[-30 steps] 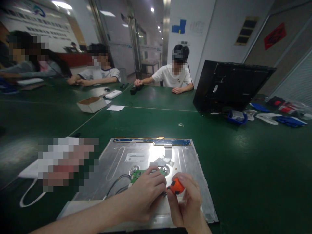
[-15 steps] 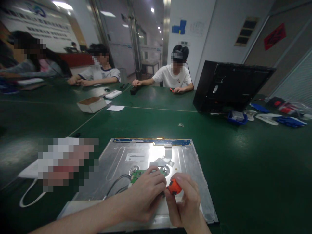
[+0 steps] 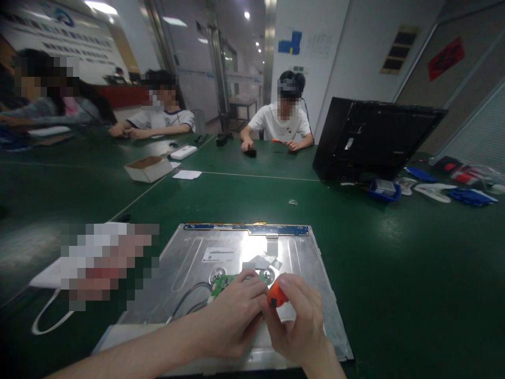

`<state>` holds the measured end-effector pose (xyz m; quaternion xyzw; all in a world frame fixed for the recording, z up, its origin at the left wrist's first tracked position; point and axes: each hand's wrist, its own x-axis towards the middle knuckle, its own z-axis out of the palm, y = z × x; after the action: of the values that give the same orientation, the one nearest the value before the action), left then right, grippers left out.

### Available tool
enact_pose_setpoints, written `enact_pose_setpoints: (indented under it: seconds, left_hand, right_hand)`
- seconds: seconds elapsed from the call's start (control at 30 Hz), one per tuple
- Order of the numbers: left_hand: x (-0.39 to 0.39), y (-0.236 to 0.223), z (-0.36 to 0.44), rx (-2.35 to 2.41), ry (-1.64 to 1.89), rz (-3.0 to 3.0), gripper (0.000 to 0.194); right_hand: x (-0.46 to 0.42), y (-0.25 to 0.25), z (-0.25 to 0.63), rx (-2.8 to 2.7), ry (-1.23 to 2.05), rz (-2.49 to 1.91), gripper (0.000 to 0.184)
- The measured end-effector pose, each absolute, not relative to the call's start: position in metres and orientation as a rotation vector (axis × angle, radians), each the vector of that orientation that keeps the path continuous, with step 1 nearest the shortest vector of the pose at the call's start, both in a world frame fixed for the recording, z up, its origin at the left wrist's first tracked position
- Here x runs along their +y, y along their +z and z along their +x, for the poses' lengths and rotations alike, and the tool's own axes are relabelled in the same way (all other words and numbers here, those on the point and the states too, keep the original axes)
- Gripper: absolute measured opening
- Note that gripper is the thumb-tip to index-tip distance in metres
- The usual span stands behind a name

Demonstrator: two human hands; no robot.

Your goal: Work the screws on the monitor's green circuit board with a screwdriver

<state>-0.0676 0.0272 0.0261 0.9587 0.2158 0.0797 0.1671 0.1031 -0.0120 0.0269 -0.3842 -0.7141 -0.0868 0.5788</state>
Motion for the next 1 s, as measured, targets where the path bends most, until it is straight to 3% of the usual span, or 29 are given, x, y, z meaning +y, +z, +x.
enact_pose_setpoints:
  seconds: [0.2,0.5,0.67,1.0]
  left_hand:
    - [0.026,0.024,-0.067,0.624,0.236,2.721,0.027]
    - [0.028,0.020,-0.067,0.596,0.255,2.733,0.026]
    - [0.028,0.022,-0.067,0.586,0.224,2.746,0.022]
    - [0.026,0.026,-0.067,0.618,0.209,2.766,0.030]
  right_hand:
    - [-0.010,0.044,0.102,-1.792,-0.349,-0.844,0.041]
    - [-0.016,0.008,0.102,-1.637,-0.151,-0.881,0.053]
    - [-0.014,0.012,0.098,-1.551,-0.289,-0.867,0.063]
    - [-0.017,0.005,0.099,-1.585,-0.236,-0.865,0.048]
